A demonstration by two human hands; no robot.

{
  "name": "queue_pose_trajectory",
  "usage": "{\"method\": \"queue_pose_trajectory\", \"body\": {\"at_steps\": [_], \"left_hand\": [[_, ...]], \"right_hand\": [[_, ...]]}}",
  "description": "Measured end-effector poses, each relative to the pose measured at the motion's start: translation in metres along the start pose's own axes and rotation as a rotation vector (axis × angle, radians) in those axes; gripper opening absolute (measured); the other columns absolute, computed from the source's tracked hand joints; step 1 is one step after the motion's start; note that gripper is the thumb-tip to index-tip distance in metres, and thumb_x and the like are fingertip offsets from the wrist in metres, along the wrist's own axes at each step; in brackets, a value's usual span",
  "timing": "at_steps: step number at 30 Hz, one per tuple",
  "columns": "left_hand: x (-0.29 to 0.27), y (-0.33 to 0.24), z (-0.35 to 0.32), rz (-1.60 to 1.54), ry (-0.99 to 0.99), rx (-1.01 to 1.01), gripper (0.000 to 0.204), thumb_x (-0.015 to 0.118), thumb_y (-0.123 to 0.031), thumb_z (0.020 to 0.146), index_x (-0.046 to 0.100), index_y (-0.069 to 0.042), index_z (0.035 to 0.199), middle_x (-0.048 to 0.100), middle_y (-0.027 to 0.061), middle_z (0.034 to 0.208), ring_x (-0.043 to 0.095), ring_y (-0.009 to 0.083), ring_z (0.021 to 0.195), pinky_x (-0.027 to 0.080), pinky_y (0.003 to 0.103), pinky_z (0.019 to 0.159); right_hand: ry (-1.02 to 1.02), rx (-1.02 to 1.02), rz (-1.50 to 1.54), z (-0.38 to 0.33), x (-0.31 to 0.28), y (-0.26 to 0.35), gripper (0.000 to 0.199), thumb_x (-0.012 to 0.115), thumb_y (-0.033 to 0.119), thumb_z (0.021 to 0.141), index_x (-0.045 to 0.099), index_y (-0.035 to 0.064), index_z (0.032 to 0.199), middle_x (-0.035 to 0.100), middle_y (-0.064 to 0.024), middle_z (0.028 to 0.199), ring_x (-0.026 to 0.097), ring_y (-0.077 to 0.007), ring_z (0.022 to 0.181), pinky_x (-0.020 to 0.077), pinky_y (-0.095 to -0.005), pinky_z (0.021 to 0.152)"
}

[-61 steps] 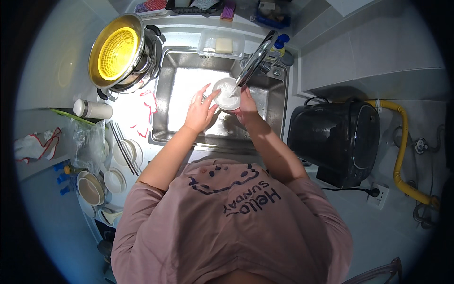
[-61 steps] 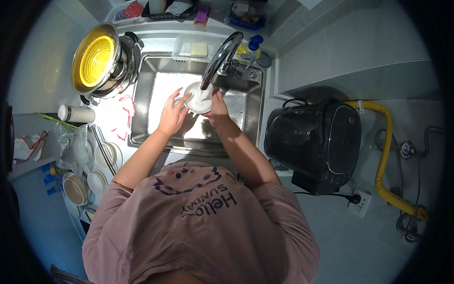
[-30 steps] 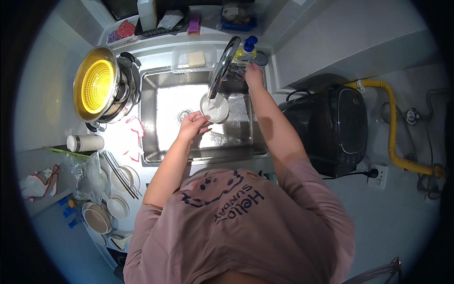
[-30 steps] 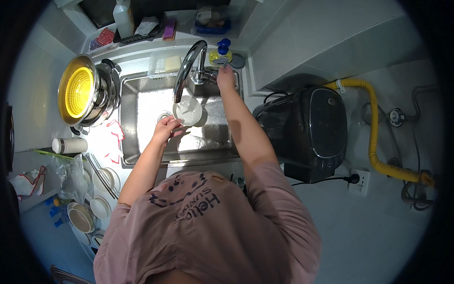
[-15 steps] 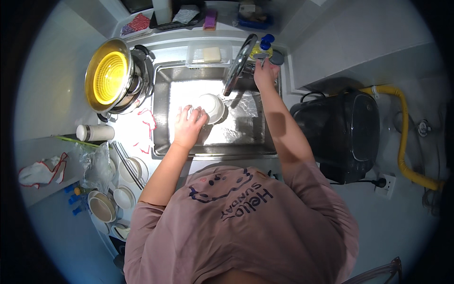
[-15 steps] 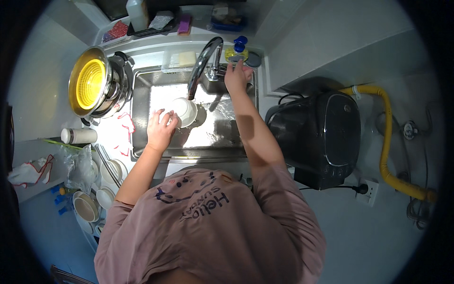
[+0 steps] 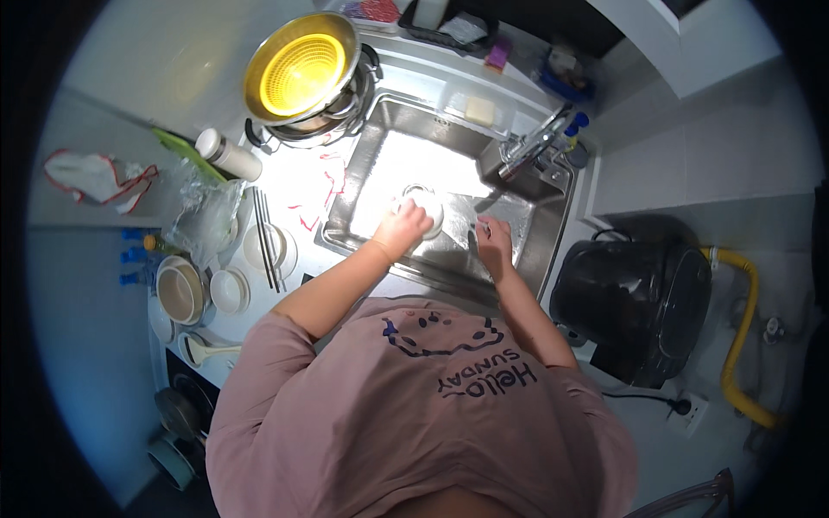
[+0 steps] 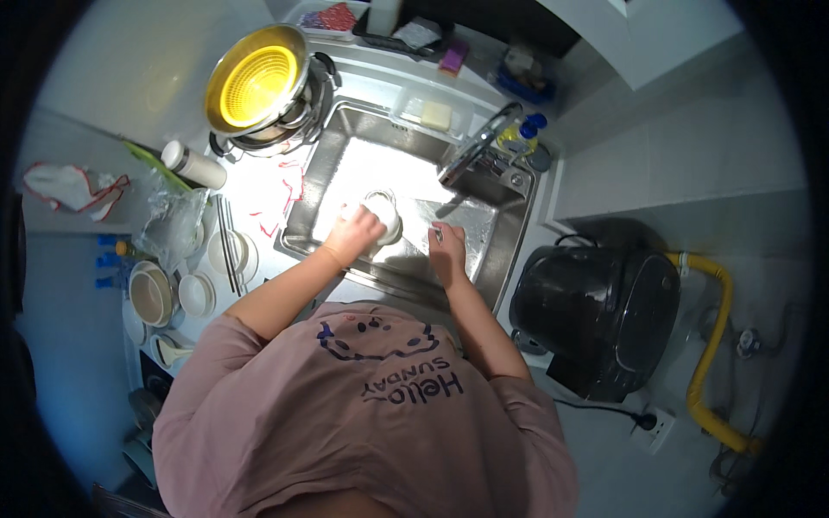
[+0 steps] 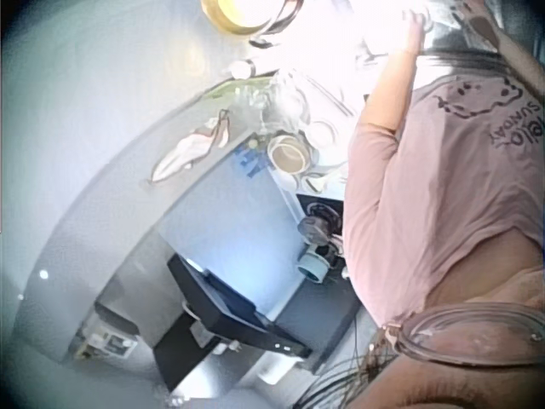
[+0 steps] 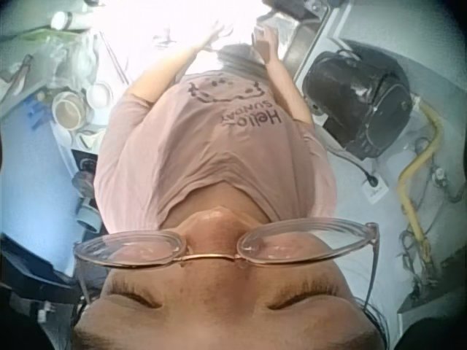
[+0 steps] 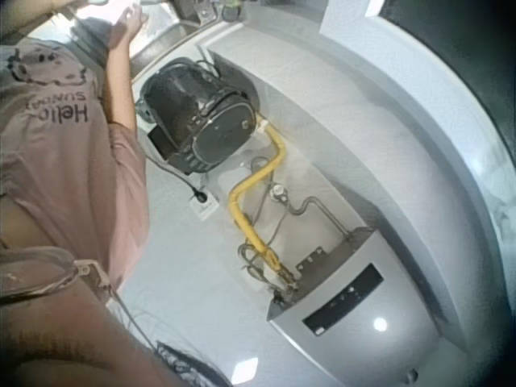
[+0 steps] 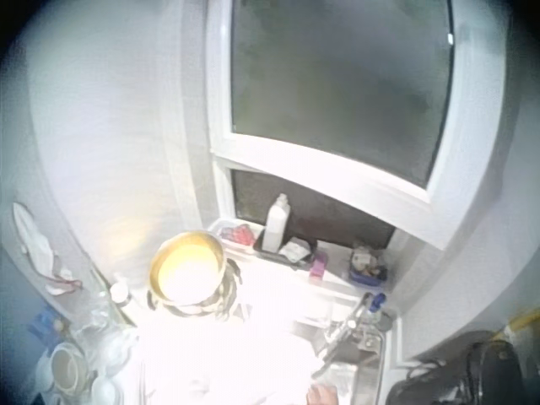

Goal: The person washes several small white bowls and a pair of chopsticks in a kitchen sink using a red scrubber and running water. After rinsing, the person places the cleaned items on the counter and then moves to the stove to stir food in a pan with the chopsticks.

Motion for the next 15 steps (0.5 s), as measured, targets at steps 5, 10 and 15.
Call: {"method": "queue_pose_trajectory", "body": {"at_steps": [5,10,15], "left_hand": [[-0.006,0.010,0.007,-0.025,0.026,-0.203,0.021,0.058,-0.020,0.077,0.058,-0.018,0.099,0.059,0.0034,0.099,0.055,0.0273,0.103,0.042,0.056,0.087],[-0.047,0.010,0.013,-0.242,-0.201,-0.435,0.019,0.060,-0.013,0.079,0.062,-0.009,0.097,0.063,0.0087,0.089,0.063,0.0264,0.086,0.051,0.038,0.072],[-0.024,-0.001,-0.011,-0.031,-0.013,-0.171,0.013,0.060,-0.020,0.079,0.066,-0.015,0.089,0.062,0.0010,0.082,0.053,0.0251,0.103,0.042,0.052,0.093]], "right_hand": [[0.036,-0.017,-0.050,0.002,-0.014,0.006,0.016,0.064,0.020,0.090,0.070,0.0074,0.098,0.057,-0.0134,0.087,0.057,-0.0244,0.079,0.0479,-0.0340,0.072],[0.018,-0.176,0.007,-0.006,-0.018,0.011,0.016,0.065,0.019,0.091,0.071,0.0060,0.097,0.063,-0.0109,0.087,0.060,-0.0202,0.076,0.0483,-0.0317,0.069],[0.219,-0.054,0.000,-0.016,-0.003,-0.018,0.016,0.063,0.018,0.091,0.071,0.0046,0.096,0.065,-0.0115,0.085,0.061,-0.0230,0.077,0.0497,-0.0342,0.071]]}}
Point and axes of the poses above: each hand's wrist, its own z-axis towards the middle knuckle, its own x-axis out of the palm, y = z × x, the point moved 1 cm from there along z, towards the middle knuckle
